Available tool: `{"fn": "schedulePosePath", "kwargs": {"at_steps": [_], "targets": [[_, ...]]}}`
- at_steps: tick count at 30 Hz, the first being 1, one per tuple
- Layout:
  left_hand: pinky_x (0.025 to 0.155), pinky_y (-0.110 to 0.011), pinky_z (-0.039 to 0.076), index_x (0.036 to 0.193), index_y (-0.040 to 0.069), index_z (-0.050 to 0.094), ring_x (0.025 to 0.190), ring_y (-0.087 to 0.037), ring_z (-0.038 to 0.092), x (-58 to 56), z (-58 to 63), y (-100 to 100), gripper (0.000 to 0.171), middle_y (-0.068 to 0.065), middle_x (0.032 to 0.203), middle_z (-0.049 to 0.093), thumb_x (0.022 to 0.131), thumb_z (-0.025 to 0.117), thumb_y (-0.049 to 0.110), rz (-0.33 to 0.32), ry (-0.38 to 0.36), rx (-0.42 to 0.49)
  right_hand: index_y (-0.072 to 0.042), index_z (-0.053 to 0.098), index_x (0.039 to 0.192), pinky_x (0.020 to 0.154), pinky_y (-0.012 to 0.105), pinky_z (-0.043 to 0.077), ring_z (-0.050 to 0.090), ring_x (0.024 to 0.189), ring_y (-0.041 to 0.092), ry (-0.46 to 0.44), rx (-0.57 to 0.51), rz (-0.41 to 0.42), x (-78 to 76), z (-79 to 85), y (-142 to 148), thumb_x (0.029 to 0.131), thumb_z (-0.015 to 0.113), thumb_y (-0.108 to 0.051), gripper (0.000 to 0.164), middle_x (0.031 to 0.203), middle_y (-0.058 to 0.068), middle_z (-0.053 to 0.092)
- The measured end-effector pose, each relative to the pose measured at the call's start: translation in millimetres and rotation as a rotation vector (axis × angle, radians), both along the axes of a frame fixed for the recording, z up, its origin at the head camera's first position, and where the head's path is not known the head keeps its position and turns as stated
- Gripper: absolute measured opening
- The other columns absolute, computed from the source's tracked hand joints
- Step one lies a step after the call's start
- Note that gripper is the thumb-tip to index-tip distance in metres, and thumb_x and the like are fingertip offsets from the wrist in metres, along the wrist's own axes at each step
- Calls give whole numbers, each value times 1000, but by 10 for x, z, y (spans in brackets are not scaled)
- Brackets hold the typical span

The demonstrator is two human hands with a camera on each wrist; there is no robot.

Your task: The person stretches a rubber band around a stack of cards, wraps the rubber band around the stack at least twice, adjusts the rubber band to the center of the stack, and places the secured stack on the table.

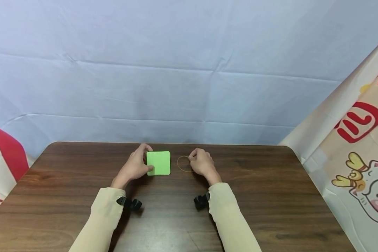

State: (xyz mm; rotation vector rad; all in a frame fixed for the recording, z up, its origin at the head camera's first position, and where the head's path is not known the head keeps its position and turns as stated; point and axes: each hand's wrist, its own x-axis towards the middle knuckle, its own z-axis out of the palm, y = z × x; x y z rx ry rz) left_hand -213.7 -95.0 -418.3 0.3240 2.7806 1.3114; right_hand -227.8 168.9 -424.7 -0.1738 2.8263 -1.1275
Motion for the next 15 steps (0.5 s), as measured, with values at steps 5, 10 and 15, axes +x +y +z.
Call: {"fn": "schedulePosePath", "kwargs": {"at_steps": [5,10,15], "targets": [[68,-40,44,130,6,50,73,-24,49,69,-15,10,62,-15,113,58,76,76,-10,44,89,-18,-6,70,101,73,37,50,60,80,24,-16,-170,-59,113,8,45,99,65,-12,8,91,10,67],[70,-42,46,115,7,61,80,-26,54,123,-15,21,48,-10,100,65,74,75,-12,63,161,-49,-3,71,103,66,31,48,59,72,21,-52,-224,-65,174,29,71,93,75,-15,16,82,7,66],[68,-40,46,108,7,63,77,-25,55,140,3,19,40,-9,95,65,75,75,-11,61,170,-37,-5,74,99,67,32,45,54,63,14,-11,-92,-61,193,44,68,91,78,-15,14,73,1,64]]}}
